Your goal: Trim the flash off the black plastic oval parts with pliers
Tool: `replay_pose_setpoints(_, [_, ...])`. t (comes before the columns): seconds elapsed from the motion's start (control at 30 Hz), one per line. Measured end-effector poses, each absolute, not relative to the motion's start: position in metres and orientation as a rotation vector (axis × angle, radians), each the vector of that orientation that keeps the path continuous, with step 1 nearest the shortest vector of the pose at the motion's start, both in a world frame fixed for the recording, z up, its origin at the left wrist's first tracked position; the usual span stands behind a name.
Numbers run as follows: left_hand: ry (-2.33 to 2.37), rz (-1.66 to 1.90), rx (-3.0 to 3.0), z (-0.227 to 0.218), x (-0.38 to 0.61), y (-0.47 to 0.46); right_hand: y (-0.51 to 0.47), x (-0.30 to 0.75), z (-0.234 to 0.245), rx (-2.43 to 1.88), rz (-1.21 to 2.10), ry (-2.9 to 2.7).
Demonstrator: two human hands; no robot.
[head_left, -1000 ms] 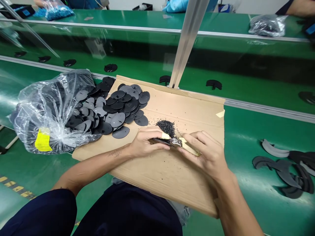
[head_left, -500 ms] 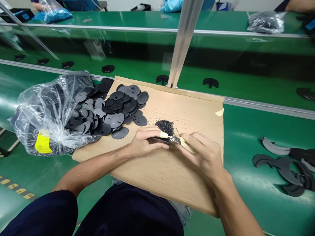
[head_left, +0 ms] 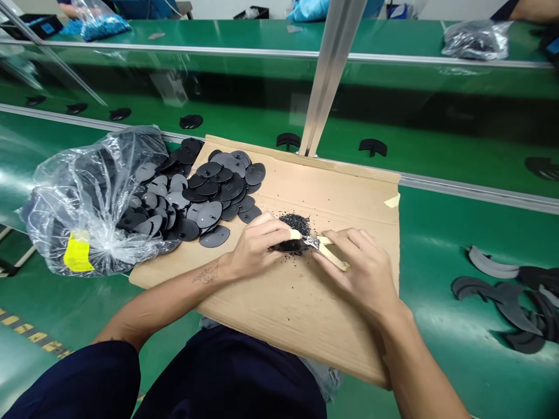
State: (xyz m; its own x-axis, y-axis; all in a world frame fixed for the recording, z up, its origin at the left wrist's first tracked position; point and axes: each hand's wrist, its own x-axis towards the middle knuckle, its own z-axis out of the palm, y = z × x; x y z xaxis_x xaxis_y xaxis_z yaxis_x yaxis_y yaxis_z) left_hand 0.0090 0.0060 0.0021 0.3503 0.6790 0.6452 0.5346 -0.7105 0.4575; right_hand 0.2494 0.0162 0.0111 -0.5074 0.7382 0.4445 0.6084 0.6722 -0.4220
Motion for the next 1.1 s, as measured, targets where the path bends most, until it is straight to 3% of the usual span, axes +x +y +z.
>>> replay_pose_setpoints(0.23, [0.969, 1.39, 2.109, 0.001, 0.014, 0.001, 0.01, 0.24, 0.015, -0.975, 0.707, -2.056])
replay_pose_setpoints(0.4, [0.985, 1.258, 2.345, -0.003, 0.015, -0.002, 0.005, 0.236, 0.012, -0.764, 0.418, -2.177])
replay_pose_setpoints(0.5, [1.023, 1.164, 2.524, -0.005, 0.012, -0.001, 0.004, 0.237, 0.014, -0.707, 0.431, -2.183])
replay_pose_setpoints(0.63, [1.041, 1.225, 2.364, -0.003, 0.01, 0.001, 0.008, 0.241, 0.019, -0.751, 0.535, -2.051])
replay_pose_setpoints(0.83, [1.005, 1.278, 2.086, 0.001, 0.011, 0.0, 0.019, 0.251, 0.016, -0.945, 0.241, -2.124])
replay_pose_setpoints(1.1, [0.908, 1.293, 2.028, 0.001, 0.013, -0.001, 0.019, 0.252, 0.014, -0.914, 0.196, -2.249])
